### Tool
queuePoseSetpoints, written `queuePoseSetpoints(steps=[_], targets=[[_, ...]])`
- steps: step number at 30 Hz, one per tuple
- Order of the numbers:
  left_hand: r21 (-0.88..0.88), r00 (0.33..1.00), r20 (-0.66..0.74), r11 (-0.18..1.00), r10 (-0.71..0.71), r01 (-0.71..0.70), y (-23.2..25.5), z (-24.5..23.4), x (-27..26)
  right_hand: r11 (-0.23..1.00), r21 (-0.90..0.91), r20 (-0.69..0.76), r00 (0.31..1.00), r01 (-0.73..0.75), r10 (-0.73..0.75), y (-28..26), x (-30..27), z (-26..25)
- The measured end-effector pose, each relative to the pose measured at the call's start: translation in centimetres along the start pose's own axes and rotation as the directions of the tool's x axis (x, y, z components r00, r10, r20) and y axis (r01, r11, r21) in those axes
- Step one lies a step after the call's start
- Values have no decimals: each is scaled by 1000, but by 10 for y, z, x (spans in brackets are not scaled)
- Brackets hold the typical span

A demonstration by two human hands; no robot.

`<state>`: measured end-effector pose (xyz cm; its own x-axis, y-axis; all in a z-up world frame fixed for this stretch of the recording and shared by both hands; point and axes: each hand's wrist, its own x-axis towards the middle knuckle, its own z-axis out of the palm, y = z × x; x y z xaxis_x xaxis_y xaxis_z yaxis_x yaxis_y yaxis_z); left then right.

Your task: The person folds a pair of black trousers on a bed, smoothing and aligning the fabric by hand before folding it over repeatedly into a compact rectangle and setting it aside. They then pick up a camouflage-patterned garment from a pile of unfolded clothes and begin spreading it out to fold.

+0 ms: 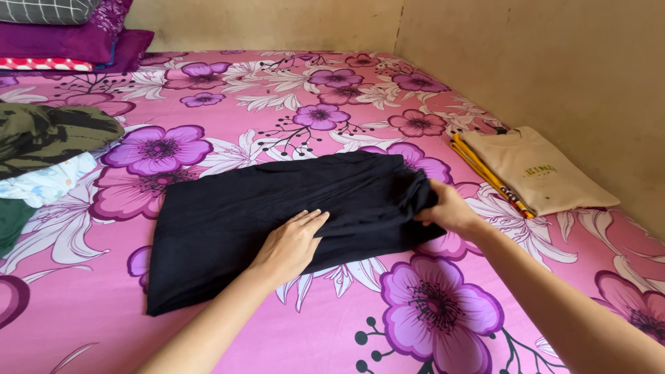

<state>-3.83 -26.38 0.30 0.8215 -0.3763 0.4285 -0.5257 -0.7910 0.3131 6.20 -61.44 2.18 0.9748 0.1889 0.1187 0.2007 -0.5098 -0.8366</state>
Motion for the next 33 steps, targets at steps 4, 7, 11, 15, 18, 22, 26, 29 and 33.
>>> queuePoseSetpoints(steps=[4, 7, 11, 15, 18, 22, 26, 29, 33], targets=[[-85, 999, -40, 996, -30, 27, 7, -5, -4, 986, -85, -190, 969, 145, -159, 15, 4, 7], [-103, 999, -21, 994, -33, 31, 12, -7, -6, 833, -492, -267, 868, 251, -419, 24, -2, 19], [43, 998, 61, 999, 11, -14, 12, -9, -13, 834, -546, -308, 906, 83, -292, 30, -1, 21], [146, 995, 103, 989, -2, -13, 5, -6, -23, 977, 212, -138, 988, -33, 64, 36, 8, -4], [228, 998, 70, 973, 4, -20, -5, -2, -28, 800, 594, -50, 989, -81, 137, 43, 9, -19], [383, 999, 39, 924, -29, 12, -16, 0, -34, 724, 668, 77, 984, -172, 163, 52, 1, -23], [412, 993, 54, 908, -104, 73, -25, -9, -45, 725, 619, 140, 951, -302, 277, 47, -5, -26], [418, 992, 32, 903, -122, 98, -34, -22, -58, 640, 688, 129, 925, -344, 359, 38, -3, -27], [444, 983, 36, 884, -182, 148, -53, -39, -79, 716, 605, 69, 919, -347, 387, 40, 1, -22]])
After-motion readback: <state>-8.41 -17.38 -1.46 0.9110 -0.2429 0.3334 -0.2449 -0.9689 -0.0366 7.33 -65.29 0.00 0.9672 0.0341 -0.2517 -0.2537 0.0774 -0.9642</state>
